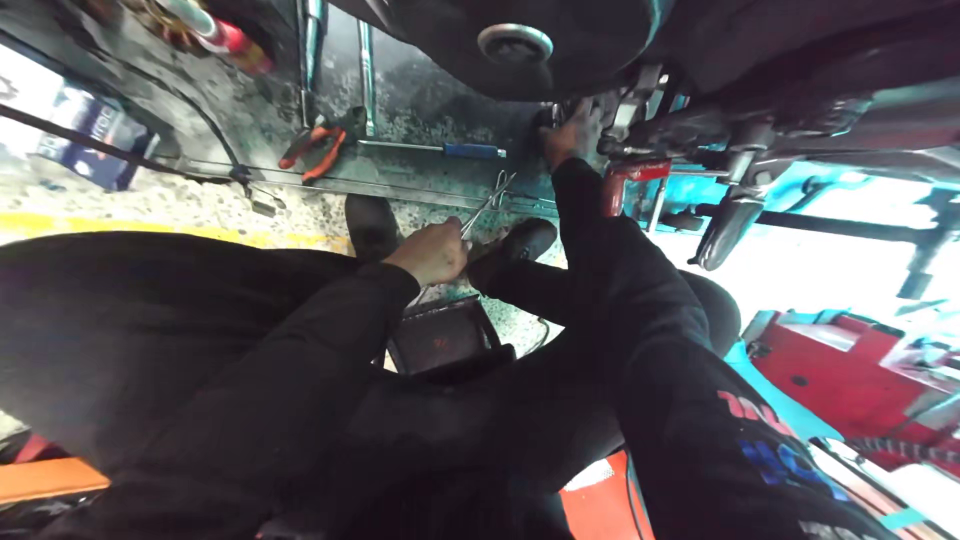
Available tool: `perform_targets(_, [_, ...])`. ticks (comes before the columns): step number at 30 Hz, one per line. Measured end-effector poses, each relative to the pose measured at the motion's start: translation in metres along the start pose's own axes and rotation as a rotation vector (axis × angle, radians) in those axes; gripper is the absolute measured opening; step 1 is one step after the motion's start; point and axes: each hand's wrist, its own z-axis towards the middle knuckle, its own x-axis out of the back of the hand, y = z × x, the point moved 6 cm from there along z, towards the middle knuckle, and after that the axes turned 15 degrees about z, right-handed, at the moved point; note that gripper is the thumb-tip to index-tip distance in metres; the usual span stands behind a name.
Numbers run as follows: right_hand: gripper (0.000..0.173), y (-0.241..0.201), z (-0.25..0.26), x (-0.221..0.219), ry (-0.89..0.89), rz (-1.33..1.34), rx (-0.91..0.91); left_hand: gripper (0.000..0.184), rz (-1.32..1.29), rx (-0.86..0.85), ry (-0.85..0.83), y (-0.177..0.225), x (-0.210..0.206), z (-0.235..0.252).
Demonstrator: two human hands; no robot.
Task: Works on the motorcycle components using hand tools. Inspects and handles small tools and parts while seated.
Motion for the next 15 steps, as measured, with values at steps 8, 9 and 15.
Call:
perform_targets(8, [0.114, 0.031, 0.008, -0.024, -0.092, -0.128, -0.092, 0.037, 0.034, 0.015, 0.009, -0.003, 0.001, 0.002])
perform_targets(9, [0.115, 0.036, 0.006, -0.025, -0.106, -0.135, -0.099, 0.037, 0.035, 0.017, 0.005, -0.004, 0.001, 0.002])
perform_targets(15, [0.063, -0.005, -0.056, 0.010, -0.254, -0.241, -0.254, 0.035, -0.094, 0.053, 0.027, -0.003, 0.005, 0.007])
